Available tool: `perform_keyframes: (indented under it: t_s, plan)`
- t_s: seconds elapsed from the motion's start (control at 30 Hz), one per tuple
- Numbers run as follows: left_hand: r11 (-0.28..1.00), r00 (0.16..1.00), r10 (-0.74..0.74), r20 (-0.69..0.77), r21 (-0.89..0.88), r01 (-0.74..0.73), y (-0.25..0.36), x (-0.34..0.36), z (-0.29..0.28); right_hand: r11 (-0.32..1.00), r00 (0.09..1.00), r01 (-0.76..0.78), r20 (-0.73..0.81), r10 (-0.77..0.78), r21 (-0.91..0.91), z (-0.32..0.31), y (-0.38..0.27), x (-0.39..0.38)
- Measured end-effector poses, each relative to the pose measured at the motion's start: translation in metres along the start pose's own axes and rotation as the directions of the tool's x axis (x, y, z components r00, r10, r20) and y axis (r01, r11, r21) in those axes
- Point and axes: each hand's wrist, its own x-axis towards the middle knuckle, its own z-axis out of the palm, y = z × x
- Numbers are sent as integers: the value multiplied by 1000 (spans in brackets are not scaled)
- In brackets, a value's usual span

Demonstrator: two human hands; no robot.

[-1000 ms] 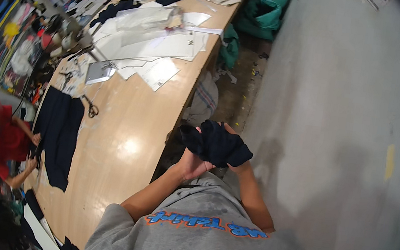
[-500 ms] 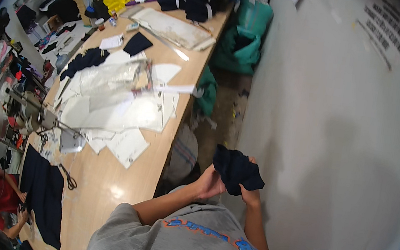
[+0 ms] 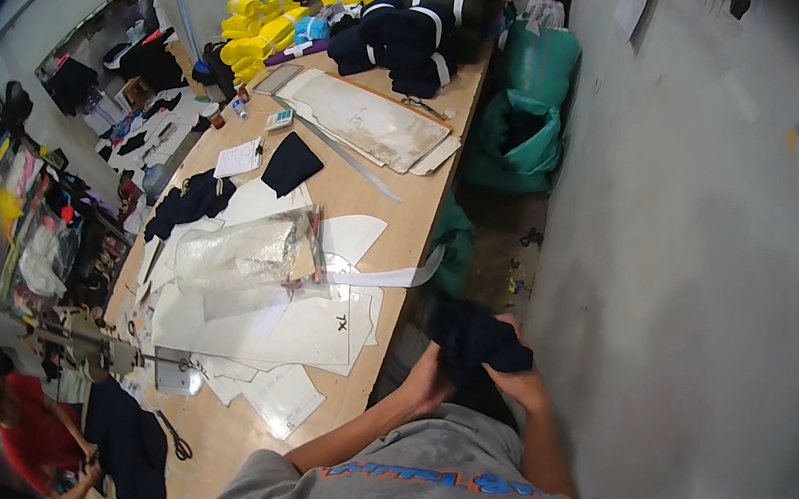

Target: The person folds and arranges dark fabric pieces on a large wooden table, places a paper pattern on the fabric, traces the outline with a marker, and cuts the fabric using shears. A coworker is also cutting fabric nearby.

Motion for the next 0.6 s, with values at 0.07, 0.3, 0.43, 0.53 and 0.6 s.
perform_keyframes:
  t_s: [0.07,0.3,0.43,0.53,0.6]
  plan:
    - [992,992,120,-46,34,-119,16,23,-25,983,972,-97,227,60,156,-1,-19,45]
    - [829,845,500,-190,387,-403,90,116,2,507,755,-613,637,153,606,14,115,143]
    - [534,810,586,-34,767,-355,125,203,29,627,783,-530,613,103,572,14,221,230]
    - [649,859,488,-154,723,-239,171,254,59,84,754,-654,639,152,752,-46,185,328]
    - [676,884,442,-151,704,-218,195,297,58,27,757,-644,632,167,765,-70,218,372]
